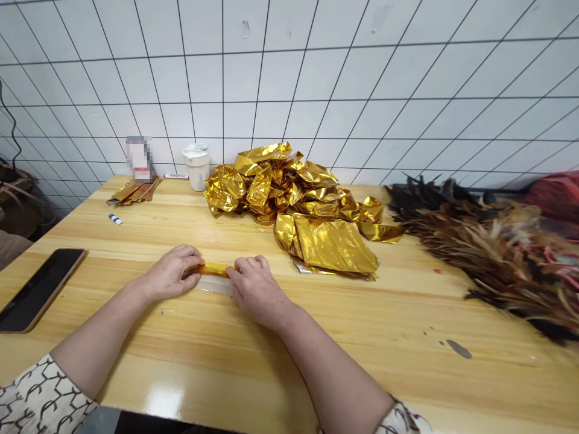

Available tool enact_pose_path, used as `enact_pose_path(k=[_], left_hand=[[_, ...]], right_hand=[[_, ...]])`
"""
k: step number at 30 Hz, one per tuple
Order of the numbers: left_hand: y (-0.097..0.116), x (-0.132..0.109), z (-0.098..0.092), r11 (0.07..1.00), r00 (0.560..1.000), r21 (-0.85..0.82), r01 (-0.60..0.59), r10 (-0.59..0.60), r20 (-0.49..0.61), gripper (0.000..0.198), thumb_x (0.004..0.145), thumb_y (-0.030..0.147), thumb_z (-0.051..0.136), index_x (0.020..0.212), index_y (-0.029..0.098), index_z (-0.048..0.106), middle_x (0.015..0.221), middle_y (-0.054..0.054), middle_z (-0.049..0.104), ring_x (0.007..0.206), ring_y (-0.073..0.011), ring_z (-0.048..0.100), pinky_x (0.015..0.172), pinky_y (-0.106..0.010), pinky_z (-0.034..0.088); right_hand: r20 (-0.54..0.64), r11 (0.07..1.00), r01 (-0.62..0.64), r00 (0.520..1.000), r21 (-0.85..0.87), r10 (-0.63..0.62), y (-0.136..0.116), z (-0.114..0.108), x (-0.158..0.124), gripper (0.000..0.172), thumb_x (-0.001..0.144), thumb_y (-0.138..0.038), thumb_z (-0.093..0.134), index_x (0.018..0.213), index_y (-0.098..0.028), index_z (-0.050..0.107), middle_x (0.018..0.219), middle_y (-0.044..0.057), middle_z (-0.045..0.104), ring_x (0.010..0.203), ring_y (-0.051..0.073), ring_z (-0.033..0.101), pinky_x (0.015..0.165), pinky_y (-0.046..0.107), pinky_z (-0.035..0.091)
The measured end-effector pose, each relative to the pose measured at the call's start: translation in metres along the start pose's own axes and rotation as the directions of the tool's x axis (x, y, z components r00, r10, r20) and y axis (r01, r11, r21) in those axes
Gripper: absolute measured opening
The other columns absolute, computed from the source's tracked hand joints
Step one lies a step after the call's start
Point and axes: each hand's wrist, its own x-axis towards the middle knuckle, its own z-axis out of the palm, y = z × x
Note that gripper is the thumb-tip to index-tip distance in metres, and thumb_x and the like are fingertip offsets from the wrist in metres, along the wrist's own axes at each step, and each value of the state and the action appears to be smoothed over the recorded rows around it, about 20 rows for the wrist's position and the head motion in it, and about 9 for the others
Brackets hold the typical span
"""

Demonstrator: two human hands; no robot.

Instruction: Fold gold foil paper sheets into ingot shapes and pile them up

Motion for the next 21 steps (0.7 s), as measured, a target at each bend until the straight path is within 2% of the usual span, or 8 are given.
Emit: enact_pose_path(k=[3, 7, 10, 16, 21], left_hand=[[0.012, 0.0, 0.0, 0.998, 0.999, 0.068, -0.015, 0.012, 0.048, 0.013, 0.081, 0.023, 0.054, 0.087, 0.017, 0.064, 0.093, -0.009, 0.061, 0.09, -0.0242, 0.056, 0.082, -0.037, 0.047], [0.029, 0.0, 0.008, 0.993, 0.989, 0.046, -0.109, 0.104, 0.101, 0.028, 0.085, 0.03, 0.057, 0.109, 0.016, 0.06, 0.108, -0.01, 0.062, 0.102, -0.0253, 0.055, 0.09, -0.039, 0.045], [0.035, -0.001, 0.01, 0.989, 0.982, 0.04, -0.144, 0.138, 0.131, 0.034, 0.086, 0.032, 0.058, 0.115, 0.013, 0.057, 0.113, -0.011, 0.061, 0.106, -0.0252, 0.054, 0.093, -0.039, 0.045], [0.032, 0.0, -0.005, 0.99, 0.963, 0.058, -0.128, 0.11, 0.247, 0.042, 0.082, 0.04, 0.065, 0.11, 0.009, 0.06, 0.11, -0.012, 0.063, 0.101, -0.0251, 0.056, 0.088, -0.036, 0.047], [0.025, -0.001, -0.011, 0.988, 0.961, 0.108, -0.107, 0.076, 0.265, 0.031, 0.083, 0.039, 0.064, 0.098, 0.012, 0.065, 0.11, -0.011, 0.064, 0.102, -0.0245, 0.057, 0.089, -0.034, 0.047]], right_hand=[[0.024, 1.0, 0.002, 1.0, -0.029, -0.002, -0.003, -0.001, -0.001, 0.025, 0.087, -0.018, 0.047, 0.105, -0.012, 0.064, 0.094, 0.012, 0.059, 0.089, 0.023, 0.051, 0.088, 0.039, 0.033], [0.051, 0.998, 0.0, 0.999, -0.06, 0.003, -0.006, 0.0, 0.0, 0.031, 0.088, -0.028, 0.053, 0.113, -0.013, 0.061, 0.096, 0.012, 0.059, 0.09, 0.024, 0.051, 0.088, 0.041, 0.033], [0.062, 0.996, -0.005, 0.998, -0.089, 0.01, -0.007, 0.002, 0.0, 0.036, 0.088, -0.032, 0.055, 0.119, -0.014, 0.059, 0.097, 0.013, 0.059, 0.09, 0.025, 0.051, 0.088, 0.042, 0.033], [0.07, 0.994, -0.023, 0.997, -0.109, 0.03, -0.002, -0.002, -0.003, 0.033, 0.087, -0.034, 0.056, 0.113, -0.014, 0.062, 0.098, 0.011, 0.06, 0.091, 0.025, 0.052, 0.091, 0.043, 0.031], [0.096, 0.989, -0.079, 0.991, -0.125, 0.092, 0.003, -0.01, -0.007, 0.025, 0.085, -0.035, 0.059, 0.099, -0.015, 0.066, 0.095, 0.011, 0.06, 0.087, 0.023, 0.053, 0.087, 0.04, 0.032]])
